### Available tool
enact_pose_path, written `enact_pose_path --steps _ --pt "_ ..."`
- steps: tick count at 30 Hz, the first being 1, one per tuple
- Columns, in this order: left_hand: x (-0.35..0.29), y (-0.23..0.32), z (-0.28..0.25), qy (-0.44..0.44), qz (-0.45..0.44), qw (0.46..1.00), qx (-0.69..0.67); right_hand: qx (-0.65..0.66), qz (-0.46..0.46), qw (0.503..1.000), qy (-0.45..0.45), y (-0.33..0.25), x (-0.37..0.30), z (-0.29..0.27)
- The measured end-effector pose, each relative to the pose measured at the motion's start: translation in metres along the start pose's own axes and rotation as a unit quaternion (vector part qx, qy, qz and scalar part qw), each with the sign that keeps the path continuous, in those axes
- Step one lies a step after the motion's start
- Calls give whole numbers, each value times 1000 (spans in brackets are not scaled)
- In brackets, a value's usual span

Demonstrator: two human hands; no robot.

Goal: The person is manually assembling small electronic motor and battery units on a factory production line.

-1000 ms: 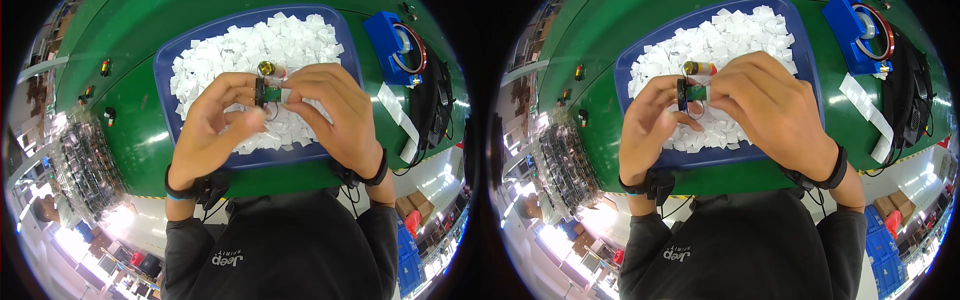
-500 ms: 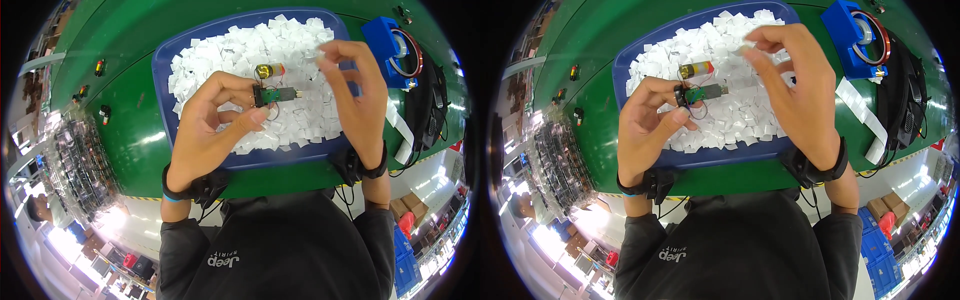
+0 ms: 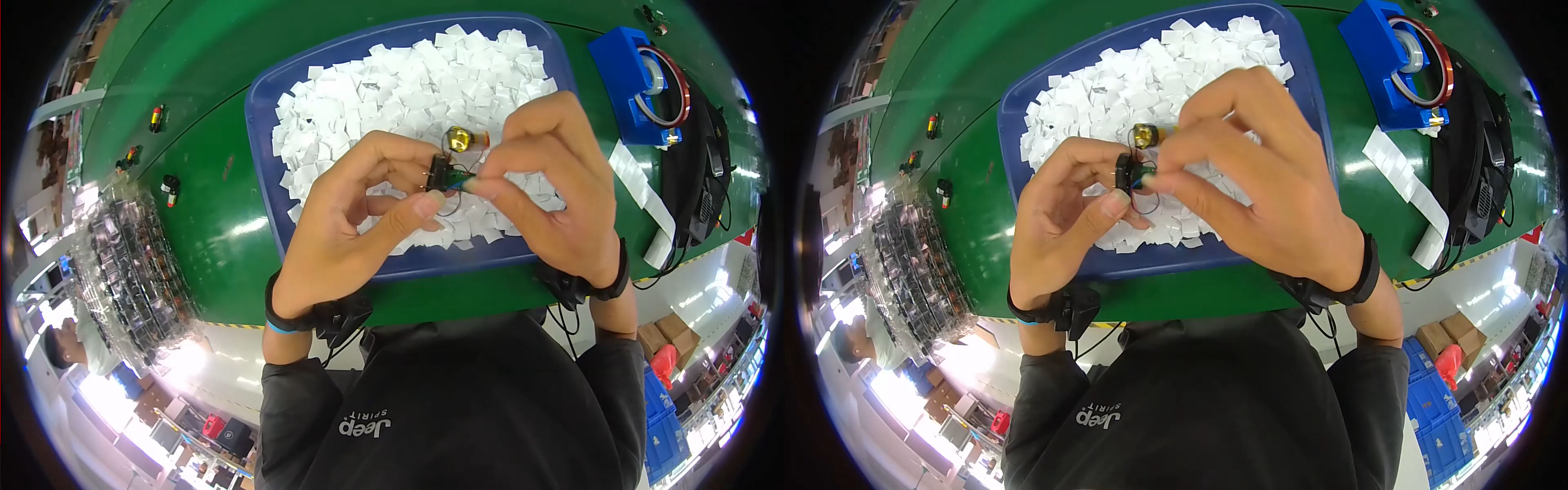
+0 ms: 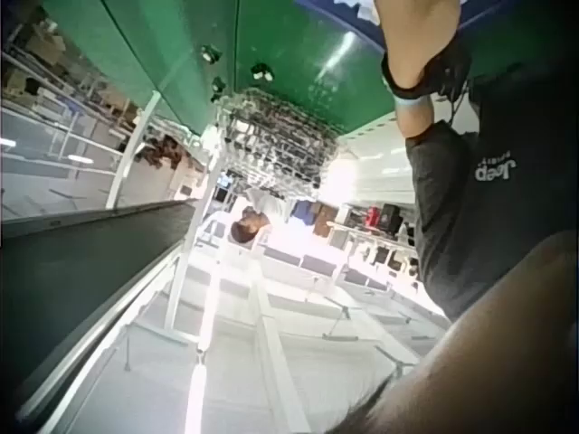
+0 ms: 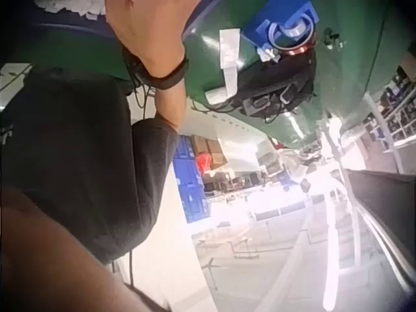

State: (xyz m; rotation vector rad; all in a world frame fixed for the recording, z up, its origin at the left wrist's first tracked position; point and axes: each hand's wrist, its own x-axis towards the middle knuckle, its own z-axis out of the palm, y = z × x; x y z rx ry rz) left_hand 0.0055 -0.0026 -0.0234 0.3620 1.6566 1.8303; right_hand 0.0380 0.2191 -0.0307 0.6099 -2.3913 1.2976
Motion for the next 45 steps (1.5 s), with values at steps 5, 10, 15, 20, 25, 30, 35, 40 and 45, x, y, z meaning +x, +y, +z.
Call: enact_pose_path --steps 5,10,15,20,25,30,35,40,45 --pt "-2 4 3 -20 34 992 116 -37 1 999 26 2 -2 -1" --pt "-4 3 1 -31 58 989 134 -25 -7 999 22 1 0 2" --pt "-3 2 8 -8 27 994 109 127 165 978 10 -1 0 6" --pt "-3 2 10 38 53 975 210 26 96 995 -22 -1 -4 6" --pt "-3 3 11 56 -22 986 153 35 66 996 -45 -4 -6 8" --pt "0 5 17 100 -4 975 198 68 79 993 -52 -2 -4 7" --pt "-3 4 20 101 0 966 237 -15 68 996 -46 -3 -7 9" --pt "-1 3 9 31 5 973 230 -32 67 996 -45 -7 -6 7" --pt "-1 4 -6 -33 -47 998 14 -23 -33 999 -14 -4 -1 9"
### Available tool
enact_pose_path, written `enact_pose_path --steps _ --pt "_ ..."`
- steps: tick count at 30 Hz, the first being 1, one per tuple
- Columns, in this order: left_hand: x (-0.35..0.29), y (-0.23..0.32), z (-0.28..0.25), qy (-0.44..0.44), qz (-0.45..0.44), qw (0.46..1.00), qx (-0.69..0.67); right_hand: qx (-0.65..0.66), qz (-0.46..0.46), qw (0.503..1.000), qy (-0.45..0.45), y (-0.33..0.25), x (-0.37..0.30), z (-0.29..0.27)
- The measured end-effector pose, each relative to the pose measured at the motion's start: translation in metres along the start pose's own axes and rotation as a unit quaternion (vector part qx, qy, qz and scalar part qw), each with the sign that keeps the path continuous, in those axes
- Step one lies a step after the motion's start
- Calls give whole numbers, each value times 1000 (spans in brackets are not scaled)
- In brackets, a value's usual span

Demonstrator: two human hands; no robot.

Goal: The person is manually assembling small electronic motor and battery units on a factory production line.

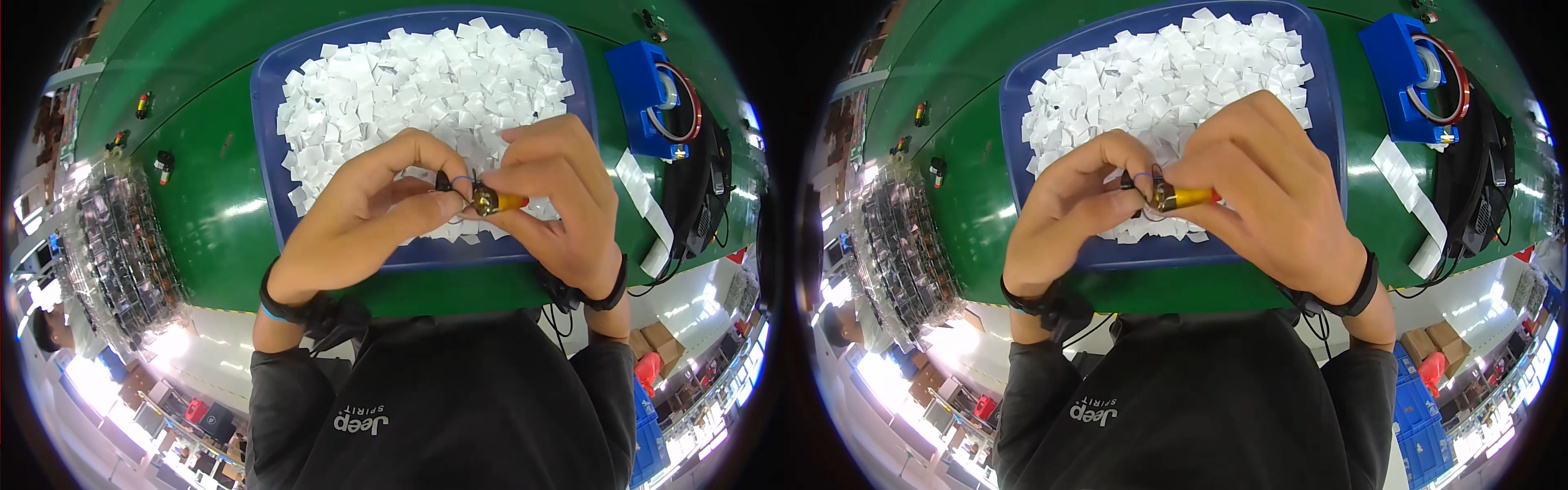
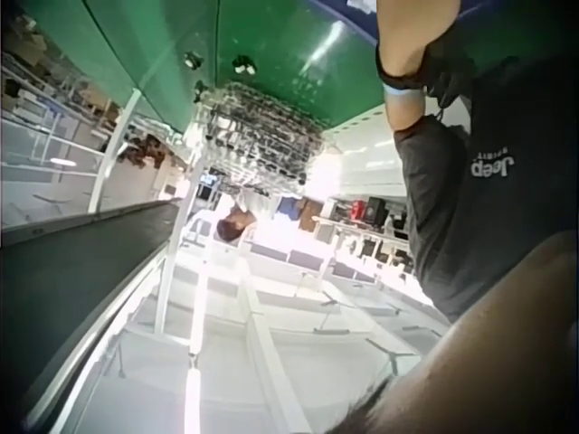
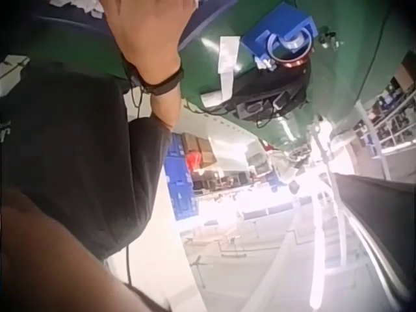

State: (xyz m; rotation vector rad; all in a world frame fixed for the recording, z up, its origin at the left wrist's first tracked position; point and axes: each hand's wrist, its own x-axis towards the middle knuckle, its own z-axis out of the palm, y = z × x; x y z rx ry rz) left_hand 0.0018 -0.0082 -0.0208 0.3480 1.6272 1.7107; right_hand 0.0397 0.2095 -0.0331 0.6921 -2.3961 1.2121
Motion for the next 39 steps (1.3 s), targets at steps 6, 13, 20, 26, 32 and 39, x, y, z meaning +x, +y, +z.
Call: enact_pose_path --steps 6,13,20,26,32,39 --pt "3 -1 -2 -55 -46 951 -301 6 -62 998 6 0 -4 -3" --pt "4 -1 18 56 30 981 -185 20 -68 997 30 -2 -3 4" --pt "1 0 5 11 -52 986 -155 -11 -56 998 -40 -8 1 -5" --pt "1 0 3 -5 -71 996 -49 -53 -55 997 -23 -13 -3 -1" --pt "-3 -5 7 33 -11 999 -5 -73 -9 997 -23 -16 2 -2" --pt "-1 8 2 33 -27 999 -34 -57 -45 997 30 -17 11 3"
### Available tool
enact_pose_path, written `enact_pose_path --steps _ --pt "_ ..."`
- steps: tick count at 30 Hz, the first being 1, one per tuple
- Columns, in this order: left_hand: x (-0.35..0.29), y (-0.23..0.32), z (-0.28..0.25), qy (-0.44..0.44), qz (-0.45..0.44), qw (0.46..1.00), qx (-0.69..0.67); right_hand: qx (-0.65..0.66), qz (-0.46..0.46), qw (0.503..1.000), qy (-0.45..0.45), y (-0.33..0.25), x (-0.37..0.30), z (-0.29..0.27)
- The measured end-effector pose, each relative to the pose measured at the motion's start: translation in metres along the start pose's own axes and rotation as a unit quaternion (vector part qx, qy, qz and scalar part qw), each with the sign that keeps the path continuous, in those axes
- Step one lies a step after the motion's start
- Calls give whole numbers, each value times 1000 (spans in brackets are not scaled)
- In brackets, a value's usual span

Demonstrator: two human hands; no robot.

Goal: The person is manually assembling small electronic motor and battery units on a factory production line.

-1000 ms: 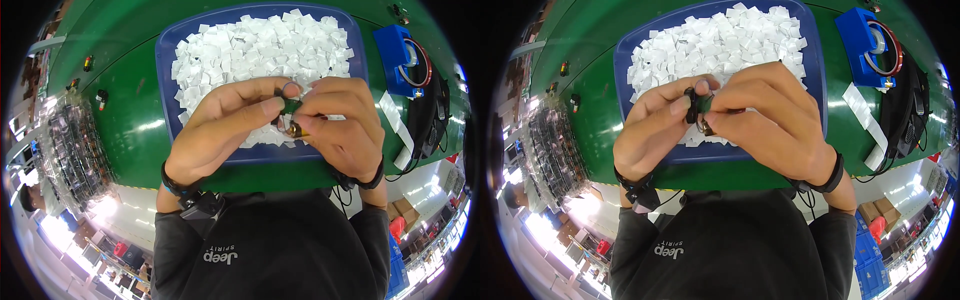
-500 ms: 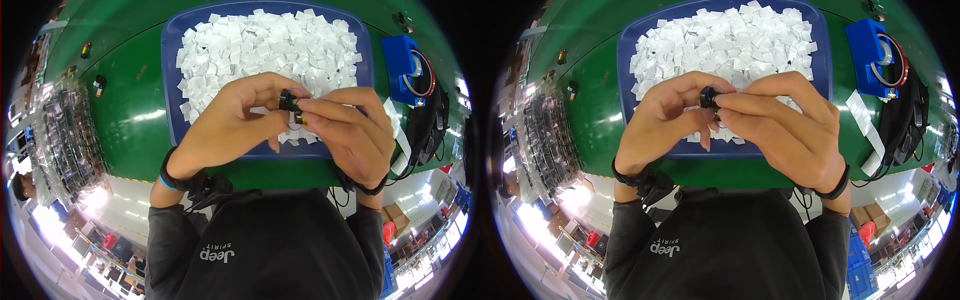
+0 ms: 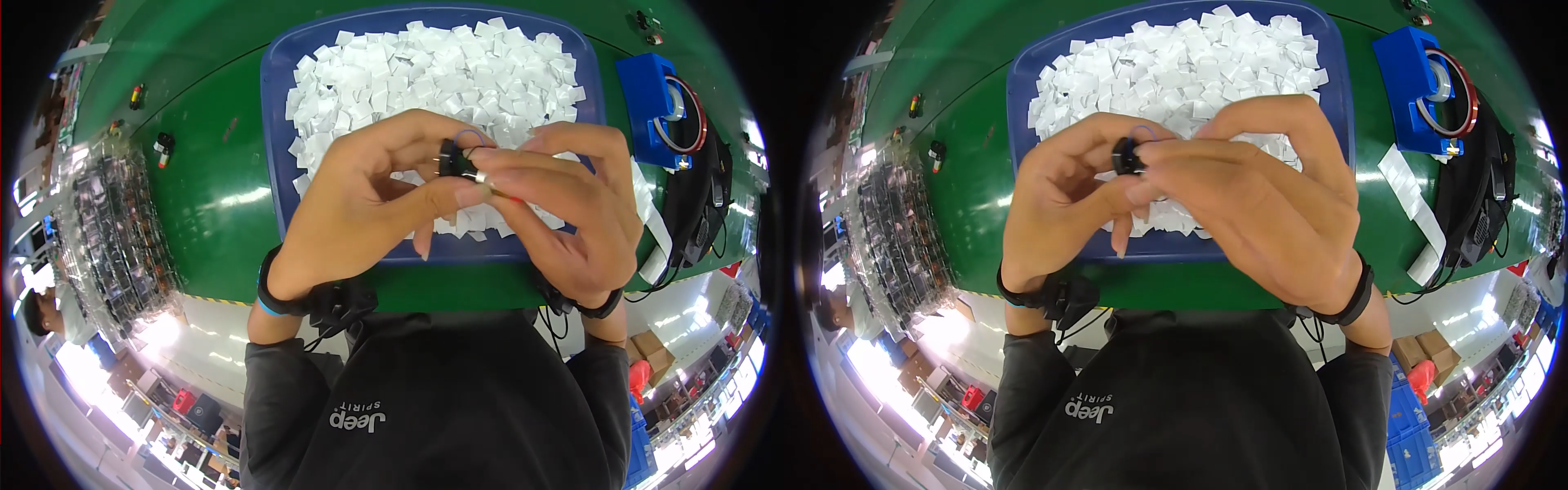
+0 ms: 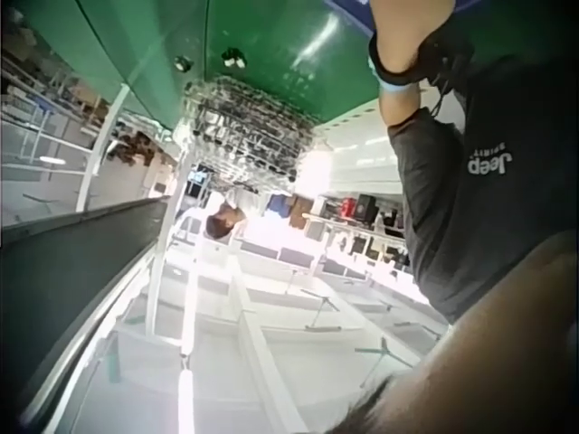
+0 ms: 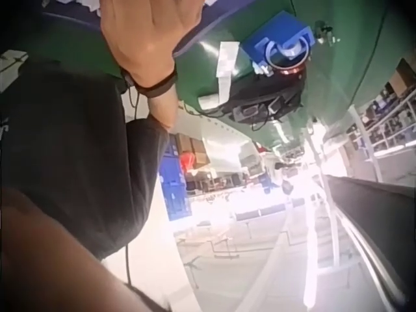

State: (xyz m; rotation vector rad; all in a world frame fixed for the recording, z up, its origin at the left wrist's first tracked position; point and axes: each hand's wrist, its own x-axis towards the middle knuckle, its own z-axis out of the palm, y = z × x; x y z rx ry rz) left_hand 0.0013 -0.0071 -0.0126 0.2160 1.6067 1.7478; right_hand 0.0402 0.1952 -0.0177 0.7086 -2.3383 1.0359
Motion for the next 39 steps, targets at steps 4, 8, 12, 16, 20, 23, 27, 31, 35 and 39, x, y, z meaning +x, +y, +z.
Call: enact_pose_path --steps 4,8,12,16,20,23,27,31,35,39 --pt "-1 -2 0 35 56 996 -56 99 92 991 16 1 -9 -17" --pt "1 -6 7 55 119 988 -76 209 187 960 -1 0 -16 -12" --pt "2 -8 14 70 152 985 -32 237 211 948 16 0 -18 -3" --pt "1 -10 15 90 200 972 81 304 273 912 29 -5 -19 -2" --pt "-2 -15 11 96 251 940 208 354 300 885 35 -3 -21 3" --pt "-3 -11 13 110 266 926 244 370 318 873 27 -5 -20 2" --pt "-1 -8 14 128 256 912 295 382 375 845 -10 -7 -17 -5" --pt "15 11 8 112 233 932 256 376 404 833 -38 -1 -14 -6" --pt "76 66 -90 116 84 939 312 371 377 848 -38 -3 -13 -9" --pt "152 58 -208 103 -82 840 526 364 358 859 -39 -2 -15 -7"
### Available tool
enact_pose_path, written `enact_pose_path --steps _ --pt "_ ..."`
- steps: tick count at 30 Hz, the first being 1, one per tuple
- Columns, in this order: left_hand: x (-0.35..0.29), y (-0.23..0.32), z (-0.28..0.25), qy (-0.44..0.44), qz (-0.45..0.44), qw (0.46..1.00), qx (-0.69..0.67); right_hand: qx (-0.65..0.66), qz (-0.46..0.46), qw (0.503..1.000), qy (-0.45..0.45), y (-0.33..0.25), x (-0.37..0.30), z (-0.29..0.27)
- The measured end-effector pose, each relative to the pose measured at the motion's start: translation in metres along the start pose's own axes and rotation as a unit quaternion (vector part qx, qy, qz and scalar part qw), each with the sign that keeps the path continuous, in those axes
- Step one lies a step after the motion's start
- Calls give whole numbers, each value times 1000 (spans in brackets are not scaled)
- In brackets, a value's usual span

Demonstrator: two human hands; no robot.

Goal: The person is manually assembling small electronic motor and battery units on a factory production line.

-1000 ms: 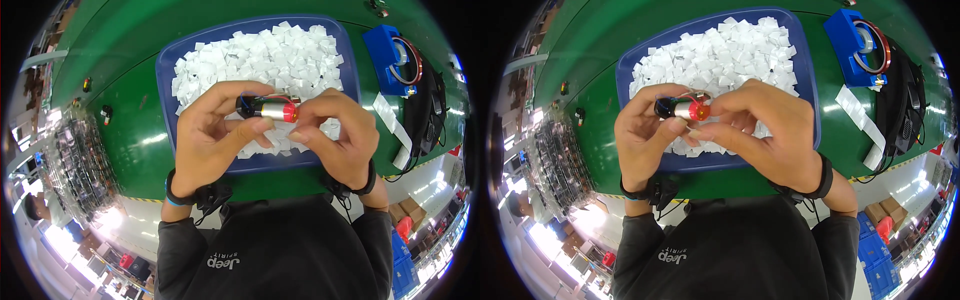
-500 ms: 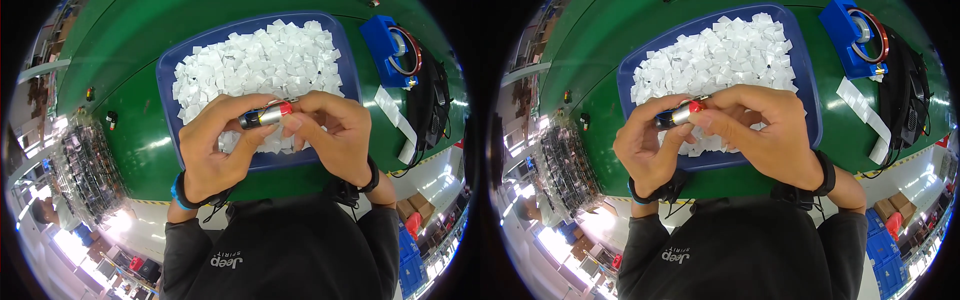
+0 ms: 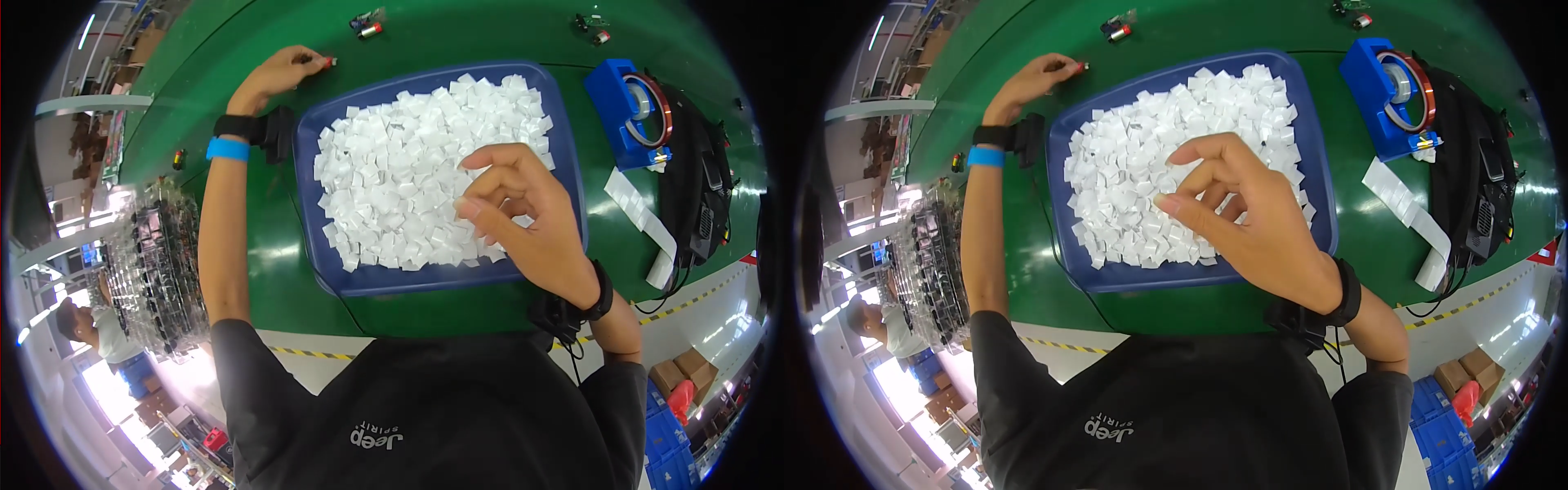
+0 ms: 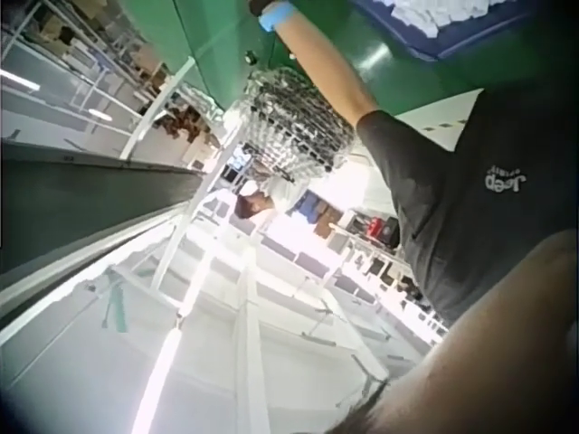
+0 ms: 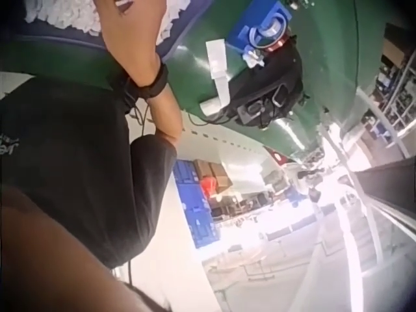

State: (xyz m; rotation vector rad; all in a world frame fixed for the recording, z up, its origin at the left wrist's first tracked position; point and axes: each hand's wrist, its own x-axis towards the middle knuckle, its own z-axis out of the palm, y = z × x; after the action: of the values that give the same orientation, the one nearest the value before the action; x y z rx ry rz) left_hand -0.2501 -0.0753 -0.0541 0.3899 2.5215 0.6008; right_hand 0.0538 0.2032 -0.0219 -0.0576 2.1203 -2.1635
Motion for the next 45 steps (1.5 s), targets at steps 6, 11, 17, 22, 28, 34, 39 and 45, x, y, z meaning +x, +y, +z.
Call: enact_pose_path --steps 6,11,17,22,28,34,39,45 --pt "66 3 0 282 350 841 300 -51 -22 998 -18 7 6 0" --pt "51 36 2 145 361 893 225 -61 -29 997 -23 9 4 -3" --pt "-86 90 22 235 299 922 71 -49 -29 998 -3 3 4 -1" --pt "-168 130 89 256 289 921 -55 -88 -81 991 57 -2 2 6" --pt "-196 132 116 278 302 911 -36 -110 -107 987 58 6 2 6" --pt "-204 140 117 177 282 941 -58 -249 -243 937 19 7 4 0" --pt "-206 137 114 80 217 953 -198 -215 -216 952 16 11 0 3" --pt "-207 146 124 186 222 957 -14 -246 -213 945 39 14 0 9"
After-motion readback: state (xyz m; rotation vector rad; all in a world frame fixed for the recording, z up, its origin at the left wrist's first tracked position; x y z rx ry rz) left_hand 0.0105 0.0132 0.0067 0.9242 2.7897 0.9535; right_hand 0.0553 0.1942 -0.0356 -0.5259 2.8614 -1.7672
